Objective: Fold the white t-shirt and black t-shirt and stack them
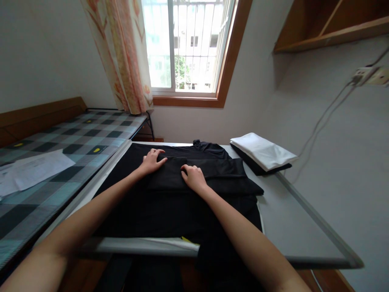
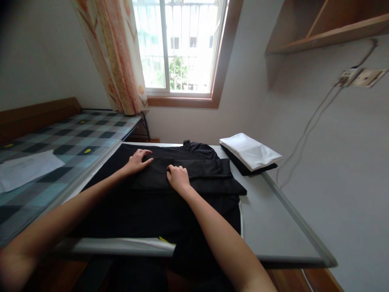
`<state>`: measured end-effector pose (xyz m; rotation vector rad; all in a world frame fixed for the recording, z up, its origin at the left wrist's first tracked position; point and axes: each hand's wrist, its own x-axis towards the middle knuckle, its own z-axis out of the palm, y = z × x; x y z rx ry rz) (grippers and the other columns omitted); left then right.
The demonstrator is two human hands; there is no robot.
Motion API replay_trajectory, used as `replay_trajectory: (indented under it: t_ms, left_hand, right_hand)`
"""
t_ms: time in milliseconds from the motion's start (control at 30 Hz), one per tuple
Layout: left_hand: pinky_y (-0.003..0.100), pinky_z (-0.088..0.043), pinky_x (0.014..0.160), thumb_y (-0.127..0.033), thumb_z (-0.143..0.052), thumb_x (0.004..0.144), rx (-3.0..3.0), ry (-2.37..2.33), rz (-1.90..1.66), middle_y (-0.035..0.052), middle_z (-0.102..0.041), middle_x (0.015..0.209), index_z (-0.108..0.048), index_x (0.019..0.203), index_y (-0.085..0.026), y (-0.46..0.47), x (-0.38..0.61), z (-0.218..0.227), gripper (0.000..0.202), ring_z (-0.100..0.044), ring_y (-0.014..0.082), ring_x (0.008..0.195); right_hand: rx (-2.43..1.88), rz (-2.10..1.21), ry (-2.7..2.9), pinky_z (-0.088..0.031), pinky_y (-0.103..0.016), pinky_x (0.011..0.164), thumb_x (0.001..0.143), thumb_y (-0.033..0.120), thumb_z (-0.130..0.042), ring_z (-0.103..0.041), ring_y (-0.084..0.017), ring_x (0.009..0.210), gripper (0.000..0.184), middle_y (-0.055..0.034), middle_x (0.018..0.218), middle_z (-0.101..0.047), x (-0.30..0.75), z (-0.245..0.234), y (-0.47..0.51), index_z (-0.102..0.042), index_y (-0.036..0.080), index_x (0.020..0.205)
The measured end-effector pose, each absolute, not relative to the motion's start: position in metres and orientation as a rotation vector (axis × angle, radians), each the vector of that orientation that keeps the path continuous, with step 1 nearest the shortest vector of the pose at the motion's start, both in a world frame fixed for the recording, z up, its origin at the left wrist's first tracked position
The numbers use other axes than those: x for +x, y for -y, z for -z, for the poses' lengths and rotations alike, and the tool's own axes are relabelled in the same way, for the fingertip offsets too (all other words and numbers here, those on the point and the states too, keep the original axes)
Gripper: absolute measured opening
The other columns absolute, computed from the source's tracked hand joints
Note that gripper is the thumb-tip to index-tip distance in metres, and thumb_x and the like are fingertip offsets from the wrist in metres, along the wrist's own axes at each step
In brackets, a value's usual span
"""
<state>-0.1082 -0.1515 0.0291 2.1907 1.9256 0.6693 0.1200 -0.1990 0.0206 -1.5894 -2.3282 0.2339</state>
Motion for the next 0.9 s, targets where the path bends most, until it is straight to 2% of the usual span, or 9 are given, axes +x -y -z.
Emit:
replay_trajectory:
  t_ms: [133, 200, 267, 433, 567, 733, 900]
  left_hand:
    - [0.05, -0.027, 0.112, -0.052, -0.036, 0.095, 2.561, -1.667, -0.365, 0.0078, -0.038, 0.152, -0.044, 0.142, -0.026, 0.184, -0.101, -0.018, 0.054, -0.029, 0.0276, 0.142]
    - [0.052, -0.021, 0.114, -0.053, -0.032, 0.096, 2.588, -1.682, -0.187, 0.0074, -0.029, 0.157, -0.037, 0.147, -0.024, 0.191, -0.103, -0.011, 0.059, -0.019, 0.0267, 0.147]
    - [0.053, -0.019, 0.115, -0.054, -0.027, 0.096, 2.586, -1.717, -0.101, 0.007, -0.024, 0.159, -0.031, 0.15, -0.022, 0.192, -0.105, -0.006, 0.063, -0.015, 0.0255, 0.148]
    - [0.056, -0.017, 0.116, -0.052, -0.029, 0.096, 2.652, -1.765, -0.054, 0.0087, -0.026, 0.157, -0.032, 0.15, -0.019, 0.191, -0.101, -0.007, 0.063, -0.018, 0.027, 0.147]
    - [0.05, -0.015, 0.118, -0.048, -0.031, 0.096, 2.77, -1.734, -0.182, 0.0117, -0.03, 0.156, -0.035, 0.149, -0.015, 0.195, -0.087, -0.013, 0.062, -0.019, 0.0253, 0.147]
    - [0.051, -0.014, 0.117, -0.064, -0.031, 0.093, 2.759, -1.683, -0.192, 0.0087, -0.028, 0.157, -0.031, 0.151, -0.024, 0.194, -0.076, -0.009, 0.071, -0.02, 0.0295, 0.146]
    - [0.052, -0.011, 0.117, -0.067, -0.029, 0.092, 2.721, -1.666, -0.167, 0.0075, -0.026, 0.158, -0.03, 0.151, -0.028, 0.19, -0.077, 0.001, 0.072, -0.019, 0.0314, 0.146]
  right_hand:
    - [-1.602, -0.217, 2.331, -0.038, -0.032, 0.088, 0.095, 0.028, -0.044, -0.06, -0.021, 0.102, 0.03, -0.0064, 0.11, -0.071, 0.118, -0.02, 0.199, -0.064, 0.024, 0.117]
    - [-1.617, -0.21, 2.331, -0.037, -0.033, 0.088, 0.095, 0.027, -0.043, -0.06, -0.021, 0.102, 0.03, -0.0064, 0.109, -0.071, 0.117, -0.02, 0.199, -0.064, 0.024, 0.117]
    - [-1.625, -0.204, 2.332, -0.037, -0.033, 0.087, 0.095, 0.027, -0.043, -0.06, -0.021, 0.102, 0.031, -0.0064, 0.109, -0.071, 0.117, -0.019, 0.199, -0.064, 0.024, 0.117]
    - [-1.604, -0.188, 2.328, -0.036, -0.033, 0.087, 0.095, 0.028, -0.043, -0.06, -0.021, 0.101, 0.03, -0.0058, 0.109, -0.071, 0.118, -0.016, 0.198, -0.064, 0.024, 0.116]
    - [-1.573, -0.172, 2.328, -0.036, -0.032, 0.087, 0.095, 0.027, -0.043, -0.061, -0.021, 0.101, 0.029, -0.0062, 0.108, -0.072, 0.118, -0.015, 0.198, -0.063, 0.023, 0.116]
    - [-1.608, -0.194, 2.335, -0.033, -0.034, 0.091, 0.095, 0.029, -0.044, -0.061, -0.021, 0.102, 0.03, -0.0073, 0.107, -0.072, 0.119, -0.017, 0.198, -0.064, 0.022, 0.115]
    - [-1.581, -0.207, 2.327, -0.034, -0.035, 0.091, 0.094, 0.03, -0.045, -0.061, -0.021, 0.1, 0.029, -0.0064, 0.104, -0.072, 0.12, -0.019, 0.2, -0.066, 0.022, 0.113]
